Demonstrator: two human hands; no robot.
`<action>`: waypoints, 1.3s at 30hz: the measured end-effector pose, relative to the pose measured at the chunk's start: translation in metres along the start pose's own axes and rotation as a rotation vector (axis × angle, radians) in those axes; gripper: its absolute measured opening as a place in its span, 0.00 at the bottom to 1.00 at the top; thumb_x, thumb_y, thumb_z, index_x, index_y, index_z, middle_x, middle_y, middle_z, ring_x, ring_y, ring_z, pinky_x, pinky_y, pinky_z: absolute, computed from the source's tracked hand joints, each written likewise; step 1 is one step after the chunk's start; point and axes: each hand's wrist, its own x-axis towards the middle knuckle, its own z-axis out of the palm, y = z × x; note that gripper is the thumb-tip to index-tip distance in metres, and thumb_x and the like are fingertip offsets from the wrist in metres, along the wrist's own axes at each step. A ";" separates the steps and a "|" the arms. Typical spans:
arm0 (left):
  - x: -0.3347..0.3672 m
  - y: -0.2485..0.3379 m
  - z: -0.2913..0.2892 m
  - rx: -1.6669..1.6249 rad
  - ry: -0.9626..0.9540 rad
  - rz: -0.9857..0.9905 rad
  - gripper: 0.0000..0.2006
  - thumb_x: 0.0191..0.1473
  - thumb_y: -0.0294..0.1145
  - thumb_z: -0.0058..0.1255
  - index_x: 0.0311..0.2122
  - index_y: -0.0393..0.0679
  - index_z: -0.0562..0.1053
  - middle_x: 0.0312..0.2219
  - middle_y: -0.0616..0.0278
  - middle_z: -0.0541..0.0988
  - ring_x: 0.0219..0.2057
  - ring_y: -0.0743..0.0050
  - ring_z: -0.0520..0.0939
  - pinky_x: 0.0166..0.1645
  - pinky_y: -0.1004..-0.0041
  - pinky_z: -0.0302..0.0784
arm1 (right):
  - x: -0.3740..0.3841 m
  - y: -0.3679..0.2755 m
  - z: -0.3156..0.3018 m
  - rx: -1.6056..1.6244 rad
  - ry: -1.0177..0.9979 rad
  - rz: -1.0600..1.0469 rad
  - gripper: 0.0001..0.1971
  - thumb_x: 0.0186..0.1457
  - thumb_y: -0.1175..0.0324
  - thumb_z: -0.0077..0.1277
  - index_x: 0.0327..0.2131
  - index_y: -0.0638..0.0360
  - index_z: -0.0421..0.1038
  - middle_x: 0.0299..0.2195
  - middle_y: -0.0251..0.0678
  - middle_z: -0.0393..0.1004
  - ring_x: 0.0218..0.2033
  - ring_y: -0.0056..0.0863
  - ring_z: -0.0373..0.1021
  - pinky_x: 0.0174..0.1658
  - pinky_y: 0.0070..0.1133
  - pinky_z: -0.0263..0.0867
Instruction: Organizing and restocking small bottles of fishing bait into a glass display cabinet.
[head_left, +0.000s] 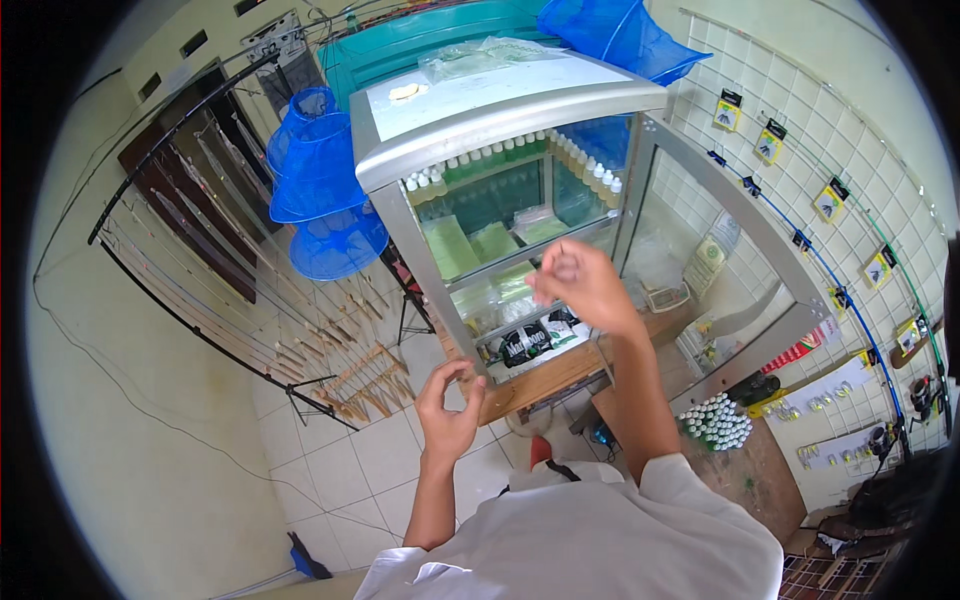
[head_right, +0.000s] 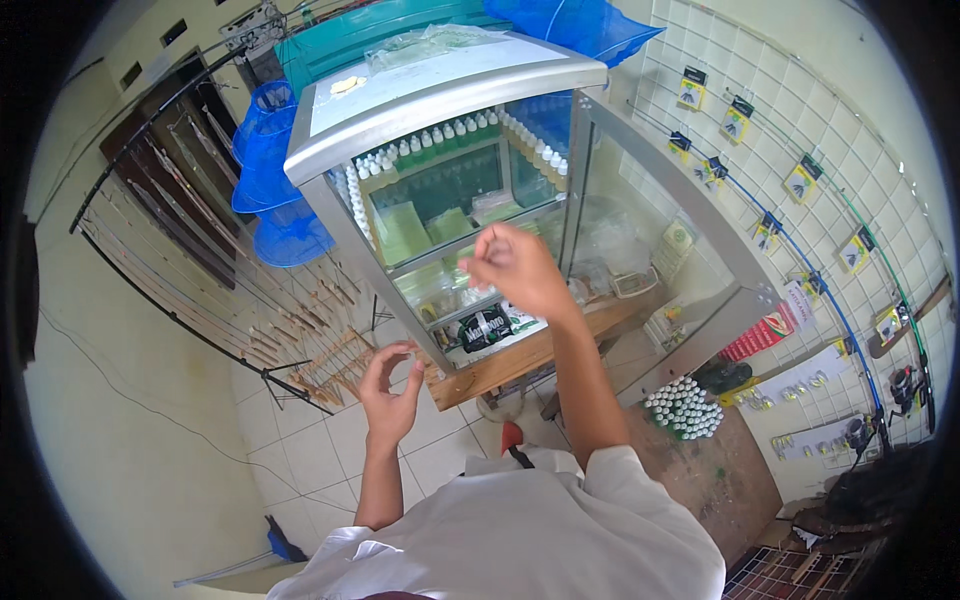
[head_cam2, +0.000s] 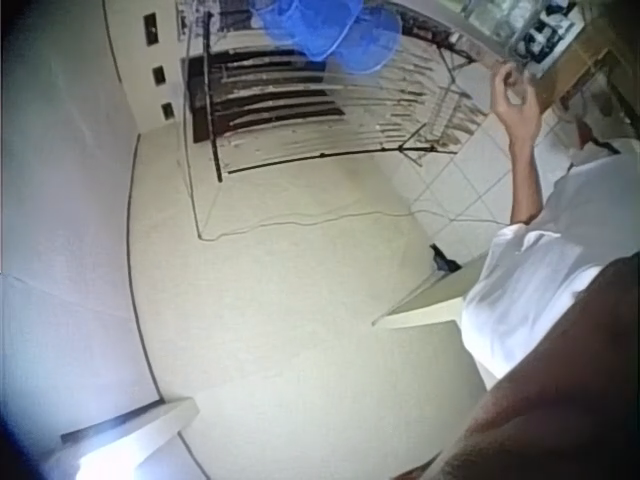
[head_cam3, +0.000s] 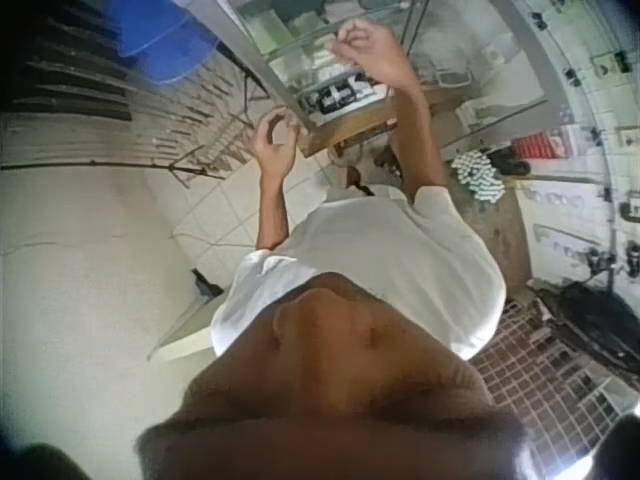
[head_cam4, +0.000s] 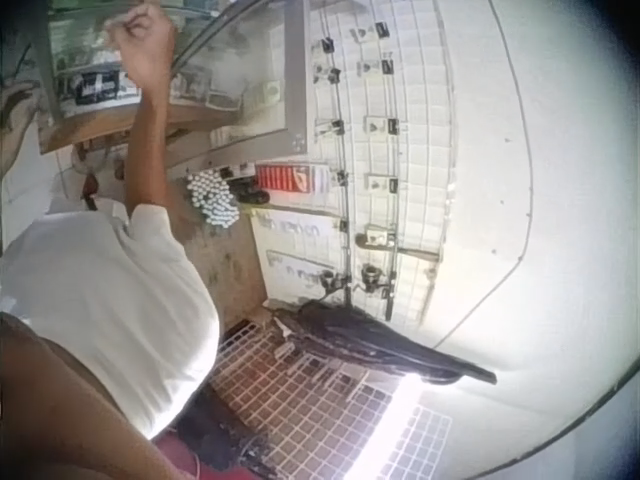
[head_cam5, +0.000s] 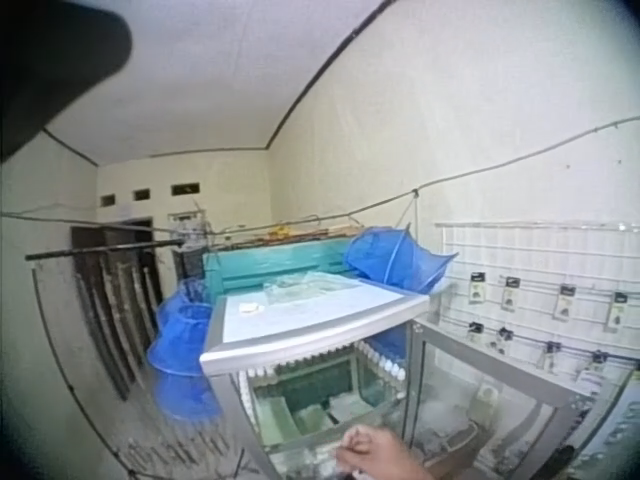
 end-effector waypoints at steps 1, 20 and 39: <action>-0.005 0.004 0.002 -0.007 0.002 0.006 0.13 0.53 0.17 0.58 0.45 0.35 0.73 0.44 0.54 0.80 0.47 0.67 0.80 0.53 0.68 0.75 | -0.021 -0.002 0.001 0.030 -0.001 0.012 0.08 0.57 0.76 0.59 0.32 0.62 0.67 0.25 0.34 0.76 0.28 0.20 0.75 0.30 0.18 0.70; -0.101 0.078 0.118 -0.426 -0.480 -0.033 0.18 0.51 0.18 0.61 0.48 0.33 0.74 0.43 0.56 0.81 0.45 0.71 0.81 0.52 0.70 0.77 | -0.266 0.026 -0.094 0.091 0.922 -0.119 0.19 0.67 0.58 0.43 0.46 0.67 0.71 0.46 0.42 0.75 0.46 0.31 0.72 0.50 0.30 0.67; -0.100 0.068 0.077 -0.298 -0.291 0.030 0.12 0.52 0.19 0.60 0.42 0.34 0.77 0.41 0.56 0.83 0.43 0.70 0.83 0.48 0.72 0.78 | -0.242 0.037 -0.014 0.329 0.404 0.039 0.16 0.67 0.59 0.45 0.47 0.64 0.69 0.44 0.38 0.75 0.46 0.28 0.72 0.52 0.30 0.67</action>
